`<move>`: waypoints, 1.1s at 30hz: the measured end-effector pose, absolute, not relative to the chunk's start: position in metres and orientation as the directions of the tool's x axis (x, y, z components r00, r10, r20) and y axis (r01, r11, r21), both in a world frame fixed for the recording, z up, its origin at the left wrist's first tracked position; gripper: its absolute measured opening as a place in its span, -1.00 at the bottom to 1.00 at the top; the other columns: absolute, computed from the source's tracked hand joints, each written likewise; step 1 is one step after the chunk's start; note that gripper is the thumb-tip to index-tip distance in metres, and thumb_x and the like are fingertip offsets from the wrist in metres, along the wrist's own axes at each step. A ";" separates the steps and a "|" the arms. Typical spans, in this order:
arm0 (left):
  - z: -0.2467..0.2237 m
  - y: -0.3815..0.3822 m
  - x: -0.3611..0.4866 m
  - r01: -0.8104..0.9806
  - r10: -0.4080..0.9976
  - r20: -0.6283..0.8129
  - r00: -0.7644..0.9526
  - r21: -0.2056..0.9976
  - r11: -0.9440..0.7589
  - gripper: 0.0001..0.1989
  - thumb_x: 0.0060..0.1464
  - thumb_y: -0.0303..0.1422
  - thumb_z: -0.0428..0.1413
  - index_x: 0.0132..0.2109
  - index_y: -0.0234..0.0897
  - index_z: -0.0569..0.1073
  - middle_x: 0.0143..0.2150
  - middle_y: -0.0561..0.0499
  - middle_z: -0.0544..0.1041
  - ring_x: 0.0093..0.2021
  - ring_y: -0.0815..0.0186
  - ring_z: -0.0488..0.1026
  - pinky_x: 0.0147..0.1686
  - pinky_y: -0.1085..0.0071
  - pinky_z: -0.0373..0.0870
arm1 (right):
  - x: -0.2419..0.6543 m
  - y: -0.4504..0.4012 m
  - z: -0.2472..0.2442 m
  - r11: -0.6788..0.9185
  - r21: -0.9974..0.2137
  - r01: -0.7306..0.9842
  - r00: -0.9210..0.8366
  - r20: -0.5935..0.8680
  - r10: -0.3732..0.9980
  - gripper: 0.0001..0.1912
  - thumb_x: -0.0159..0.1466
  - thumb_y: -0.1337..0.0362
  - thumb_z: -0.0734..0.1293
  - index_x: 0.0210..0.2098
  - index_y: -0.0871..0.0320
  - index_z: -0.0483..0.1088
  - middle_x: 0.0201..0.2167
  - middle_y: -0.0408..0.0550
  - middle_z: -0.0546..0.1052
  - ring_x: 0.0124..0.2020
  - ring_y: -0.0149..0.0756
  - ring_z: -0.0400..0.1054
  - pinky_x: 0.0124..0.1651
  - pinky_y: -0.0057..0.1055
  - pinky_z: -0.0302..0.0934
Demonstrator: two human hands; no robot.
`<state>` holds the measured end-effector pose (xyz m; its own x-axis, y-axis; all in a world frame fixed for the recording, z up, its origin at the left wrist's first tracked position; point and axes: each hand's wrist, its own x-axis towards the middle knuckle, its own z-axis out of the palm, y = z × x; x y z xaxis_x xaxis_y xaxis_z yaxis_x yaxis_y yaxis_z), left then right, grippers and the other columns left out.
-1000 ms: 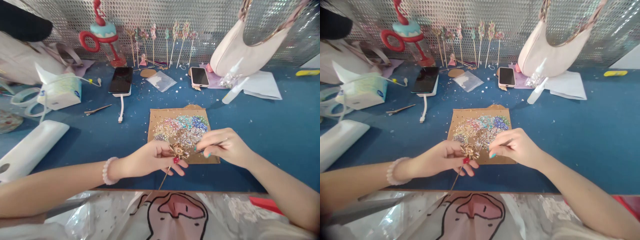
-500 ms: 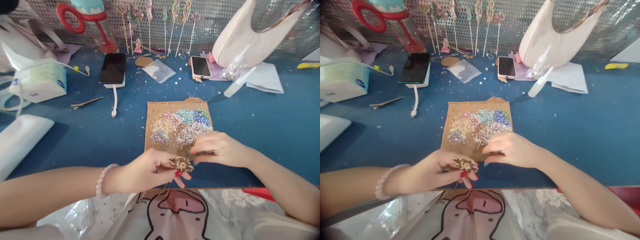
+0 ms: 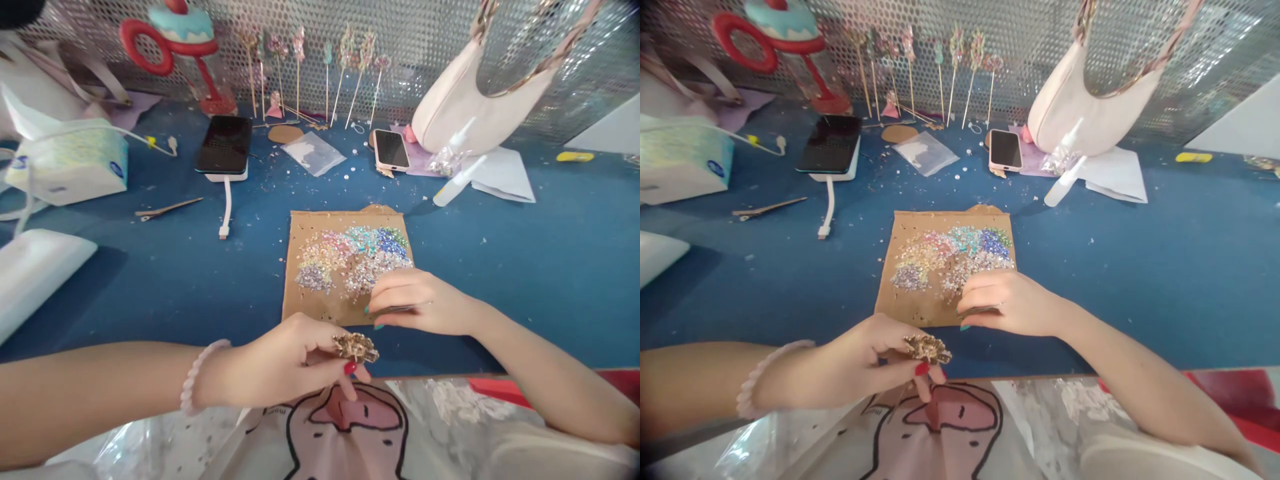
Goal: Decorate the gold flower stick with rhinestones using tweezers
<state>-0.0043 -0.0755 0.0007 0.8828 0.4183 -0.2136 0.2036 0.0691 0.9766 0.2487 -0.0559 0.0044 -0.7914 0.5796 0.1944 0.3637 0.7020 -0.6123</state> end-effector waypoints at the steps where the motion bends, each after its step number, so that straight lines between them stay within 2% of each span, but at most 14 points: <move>1: 0.001 -0.076 -0.004 0.217 0.425 -0.252 0.869 0.968 0.130 -0.77 0.27 -0.36 -0.01 -0.14 -0.36 0.51 -0.30 -0.08 0.63 -0.29 0.33 0.61 -0.34 0.57 0.46 | 0.249 -0.056 0.005 0.697 -0.618 0.363 -0.790 0.192 0.582 -0.87 0.29 0.27 0.31 -0.24 0.19 0.46 -0.33 -0.02 0.52 -0.29 -0.37 0.40 -0.22 -0.43 0.29; 6: 0.003 -0.076 0.000 0.228 0.421 -0.382 0.823 0.900 0.371 -0.82 0.26 -0.38 0.02 -0.22 -0.34 0.50 -0.31 -0.02 0.61 -0.31 0.41 0.59 -0.49 0.68 0.31 | 0.250 -0.057 0.006 0.675 -0.641 0.364 -0.772 0.198 0.604 -0.87 0.29 0.30 0.31 -0.19 0.19 0.44 -0.30 -0.01 0.52 -0.27 -0.38 0.41 -0.20 -0.44 0.30; 11: 0.002 -0.076 0.000 0.255 0.328 -0.476 0.816 0.805 0.535 -0.76 0.24 -0.25 0.06 -0.23 -0.33 0.51 -0.35 -0.03 0.62 -0.35 0.39 0.59 -0.46 0.63 0.39 | 0.252 -0.055 0.007 0.675 -0.596 0.434 -0.733 0.201 0.649 -0.89 0.29 0.27 0.31 -0.23 0.16 0.45 -0.35 -0.05 0.54 -0.32 -0.38 0.43 -0.24 -0.45 0.30; 16: 0.004 -0.070 0.001 0.176 0.304 -0.469 0.829 0.735 0.655 -0.85 0.22 -0.31 0.10 -0.21 -0.31 0.49 -0.22 -0.02 0.60 -0.27 0.40 0.58 -0.45 0.62 0.43 | 0.254 -0.054 0.008 0.642 -0.585 0.495 -0.681 0.197 0.705 -0.91 0.27 0.29 0.33 -0.24 0.13 0.46 -0.32 -0.08 0.57 -0.31 -0.38 0.46 -0.22 -0.45 0.34; 21: 0.009 -0.062 0.000 0.200 0.241 -0.475 0.846 0.703 0.682 -0.90 0.22 -0.41 0.09 -0.12 -0.30 0.43 -0.02 -0.08 0.56 -0.18 0.38 0.57 -0.27 0.52 0.47 | 0.251 -0.055 0.010 0.568 -0.590 0.575 -0.615 0.146 0.775 -0.91 0.27 0.29 0.32 -0.24 0.12 0.45 -0.35 -0.10 0.58 -0.37 -0.39 0.47 -0.29 -0.47 0.34; 24: 0.006 -0.061 -0.001 0.190 0.217 -0.439 0.872 0.712 0.676 -0.86 0.22 -0.48 0.05 -0.08 -0.30 0.39 0.06 -0.12 0.51 -0.15 0.35 0.57 -0.25 0.48 0.48 | 0.249 -0.054 0.010 0.554 -0.593 0.584 -0.596 0.151 0.789 -0.93 0.27 0.28 0.33 -0.28 0.12 0.45 -0.37 -0.11 0.57 -0.39 -0.40 0.45 -0.30 -0.48 0.32; 29: -0.004 -0.064 -0.001 0.135 0.262 -0.389 0.883 0.746 0.652 -0.82 0.21 -0.51 0.00 -0.05 -0.31 0.39 0.03 -0.08 0.53 -0.13 0.34 0.57 -0.22 0.49 0.49 | 0.247 -0.053 0.007 0.576 -0.591 0.565 -0.602 0.182 0.778 -0.94 0.26 0.28 0.34 -0.32 0.12 0.46 -0.32 -0.06 0.54 -0.30 -0.37 0.43 -0.24 -0.45 0.31; 33: -0.009 -0.066 0.000 0.118 0.279 -0.389 0.878 0.741 0.661 -0.84 0.16 -0.46 0.09 -0.10 -0.21 0.43 -0.02 0.00 0.55 -0.16 0.34 0.57 -0.25 0.54 0.49 | 0.246 -0.054 0.006 0.572 -0.596 0.563 -0.596 0.186 0.781 -0.94 0.25 0.28 0.34 -0.32 0.11 0.46 -0.35 -0.08 0.54 -0.32 -0.38 0.42 -0.26 -0.46 0.31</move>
<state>-0.0003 -0.0658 -0.0087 0.8780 0.2795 -0.3886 0.1178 0.6608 0.7413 0.2460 -0.0537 0.0061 -0.5963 0.7809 0.1859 0.5635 0.5721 -0.5960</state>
